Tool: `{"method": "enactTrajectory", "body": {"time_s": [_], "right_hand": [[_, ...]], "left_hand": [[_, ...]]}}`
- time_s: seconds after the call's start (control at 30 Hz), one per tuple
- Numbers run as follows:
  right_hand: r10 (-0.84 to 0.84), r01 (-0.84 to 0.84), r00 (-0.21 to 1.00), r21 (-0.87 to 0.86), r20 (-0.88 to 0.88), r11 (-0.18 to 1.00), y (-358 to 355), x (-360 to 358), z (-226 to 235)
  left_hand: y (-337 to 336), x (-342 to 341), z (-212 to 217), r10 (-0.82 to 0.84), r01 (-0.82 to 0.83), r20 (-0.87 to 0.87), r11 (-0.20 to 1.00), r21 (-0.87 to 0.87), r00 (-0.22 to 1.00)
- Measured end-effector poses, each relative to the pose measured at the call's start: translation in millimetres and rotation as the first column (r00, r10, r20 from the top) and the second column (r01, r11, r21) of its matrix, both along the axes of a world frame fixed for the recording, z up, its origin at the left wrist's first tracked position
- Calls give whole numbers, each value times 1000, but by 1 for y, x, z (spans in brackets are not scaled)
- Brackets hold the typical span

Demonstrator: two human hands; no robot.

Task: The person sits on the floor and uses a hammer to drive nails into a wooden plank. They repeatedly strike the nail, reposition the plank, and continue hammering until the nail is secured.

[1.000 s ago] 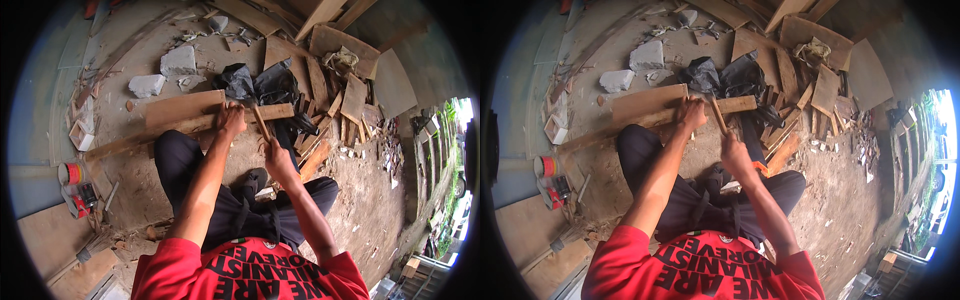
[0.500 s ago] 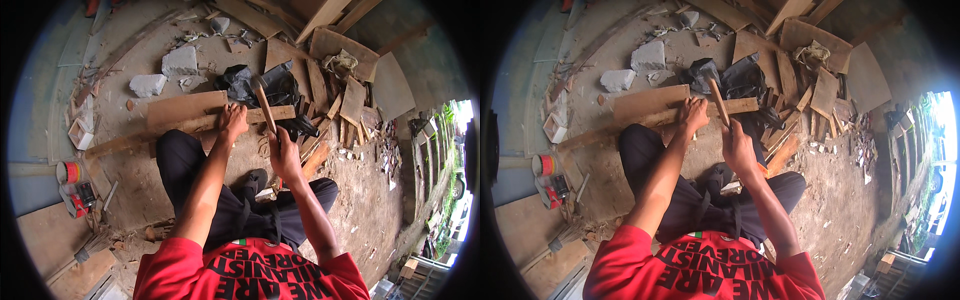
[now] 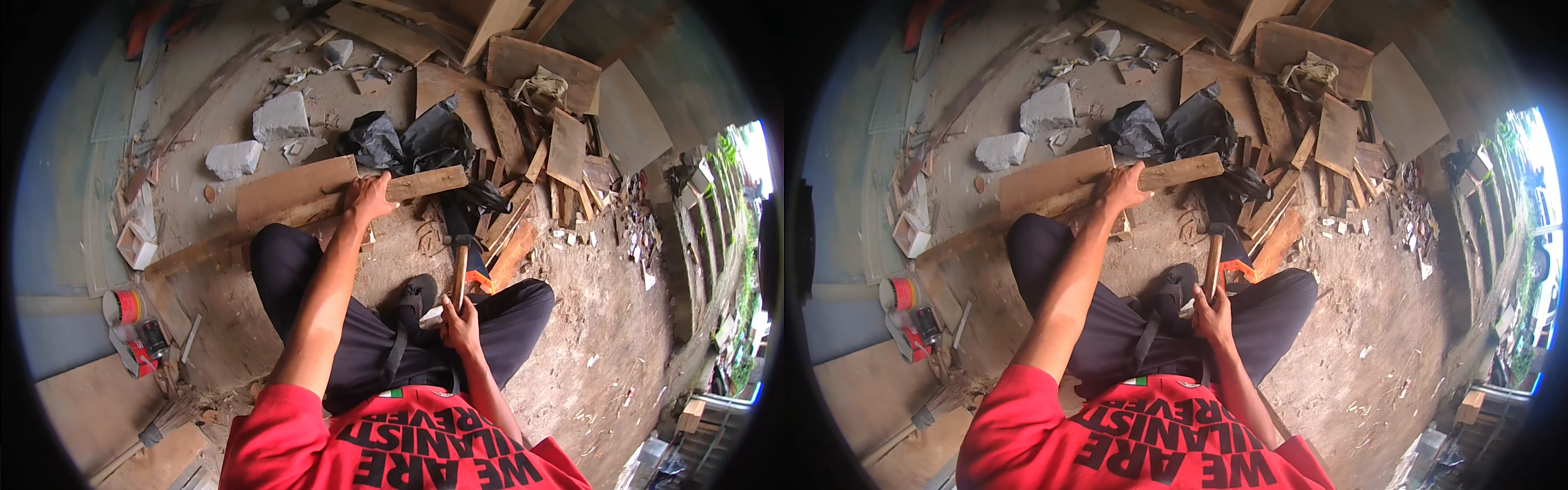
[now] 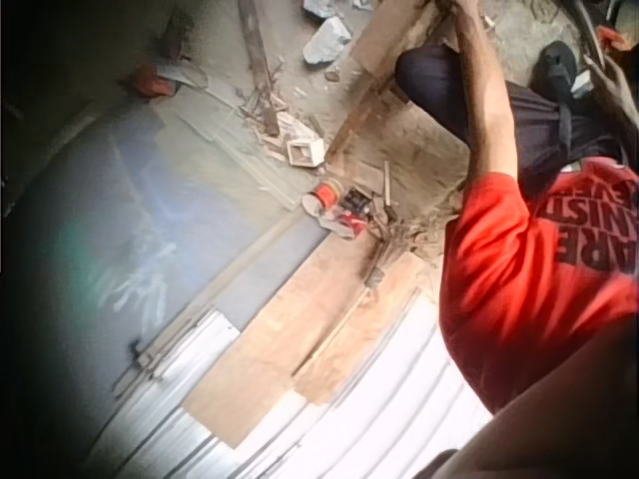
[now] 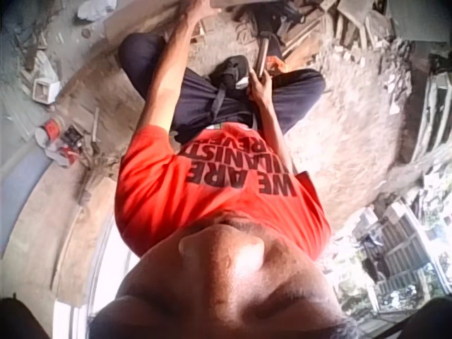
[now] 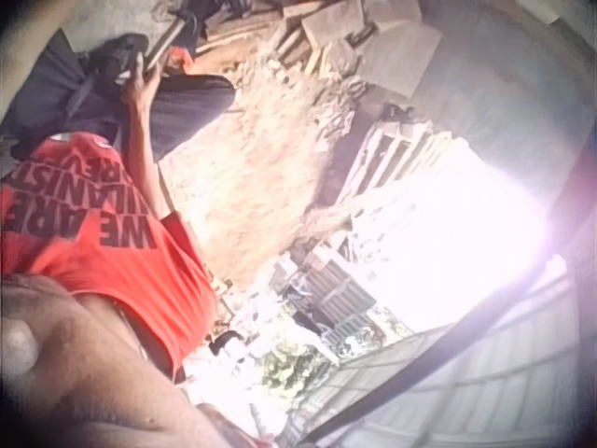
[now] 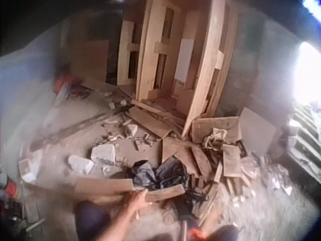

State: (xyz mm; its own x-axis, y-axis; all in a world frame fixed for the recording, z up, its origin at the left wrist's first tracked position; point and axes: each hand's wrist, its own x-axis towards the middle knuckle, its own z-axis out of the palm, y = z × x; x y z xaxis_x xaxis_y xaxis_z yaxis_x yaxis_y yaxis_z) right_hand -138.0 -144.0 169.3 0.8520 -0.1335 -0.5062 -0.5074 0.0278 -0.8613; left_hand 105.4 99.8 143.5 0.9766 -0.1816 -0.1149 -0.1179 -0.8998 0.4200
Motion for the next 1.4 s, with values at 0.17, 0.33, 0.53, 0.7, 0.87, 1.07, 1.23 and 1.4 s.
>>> {"method": "enactTrajectory", "body": {"time_s": [0.17, 0.33, 0.53, 0.7, 0.87, 1.07, 1.23, 1.4], "right_hand": [[7, -3, 998, 59, -69, 998, -10, -15, -17], [35, -34, 997, 13, -68, 999, -14, -9, -28], [63, -62, 994, 21, -87, 998, -18, -9, -23], [36, -39, 994, -30, -100, 999, -19, -6, -35], [82, -85, 990, -16, -116, 996, -18, -2, -31], [92, -96, 986, -22, -141, 995, -17, 0, -27], [74, -82, 987, -48, -139, 996, -16, 0, -28], [179, -25, 950, -510, 255, 860, 2, 1, -50]], "left_hand": [[28, 33, -5, -113, 144, 194, 978, -150, 974], [37, 59, -5, -12, 16, 12, 902, -431, 1000], [41, 76, -1, -16, 14, -10, 984, -175, 1000], [34, 74, -1, -5, 17, 42, 961, -277, 999], [40, 78, 1, 32, -31, -1, 971, -237, 999], [39, 75, 5, -58, 56, -8, 988, -142, 998], [39, 73, 14, -112, 116, 30, 984, -139, 993], [48, 84, 12, -121, 121, 24, 993, -8, 992]]}}
